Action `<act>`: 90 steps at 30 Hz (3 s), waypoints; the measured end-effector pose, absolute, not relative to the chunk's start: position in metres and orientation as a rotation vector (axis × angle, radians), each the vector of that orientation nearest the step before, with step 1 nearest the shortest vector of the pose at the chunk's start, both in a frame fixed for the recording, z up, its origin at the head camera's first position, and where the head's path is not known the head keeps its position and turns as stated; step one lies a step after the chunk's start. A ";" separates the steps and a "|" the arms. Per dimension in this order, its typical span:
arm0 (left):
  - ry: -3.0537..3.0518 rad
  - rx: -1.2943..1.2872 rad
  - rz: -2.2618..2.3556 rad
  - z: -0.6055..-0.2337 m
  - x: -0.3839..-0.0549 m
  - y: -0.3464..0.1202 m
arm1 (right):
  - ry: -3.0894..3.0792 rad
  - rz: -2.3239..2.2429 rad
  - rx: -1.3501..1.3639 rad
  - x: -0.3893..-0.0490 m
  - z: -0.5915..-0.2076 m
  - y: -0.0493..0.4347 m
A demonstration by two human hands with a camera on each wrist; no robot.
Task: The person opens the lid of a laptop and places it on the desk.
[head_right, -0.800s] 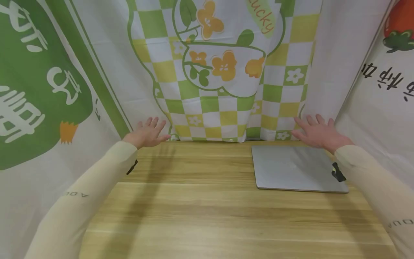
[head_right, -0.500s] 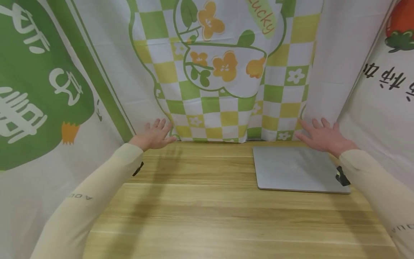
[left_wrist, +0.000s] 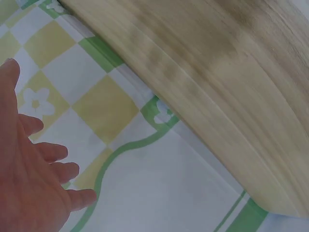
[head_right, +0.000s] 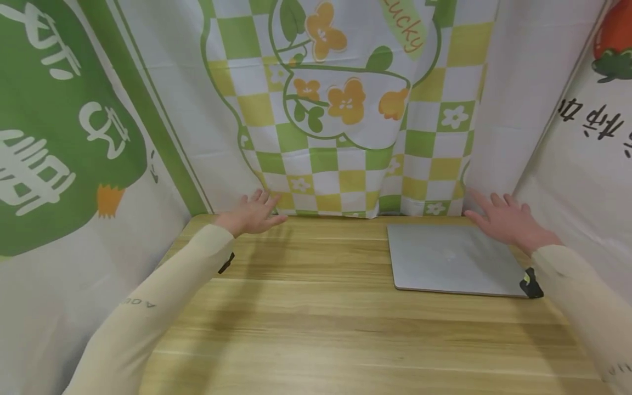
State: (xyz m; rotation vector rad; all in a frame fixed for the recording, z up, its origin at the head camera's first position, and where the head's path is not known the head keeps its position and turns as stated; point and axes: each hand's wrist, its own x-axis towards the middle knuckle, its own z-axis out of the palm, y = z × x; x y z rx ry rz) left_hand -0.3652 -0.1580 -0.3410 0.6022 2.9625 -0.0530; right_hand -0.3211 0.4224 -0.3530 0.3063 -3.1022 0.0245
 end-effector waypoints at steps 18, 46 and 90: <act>2.980 0.707 0.121 -0.369 -0.372 -0.130 | -2.932 0.334 0.433 -0.312 -0.382 0.425; 2.906 0.803 0.447 -0.395 -0.363 -0.081 | -2.879 0.652 0.306 -0.288 -0.419 0.440; 2.810 0.638 0.778 -0.435 -0.342 -0.011 | -2.956 0.607 0.090 -0.279 -0.450 0.457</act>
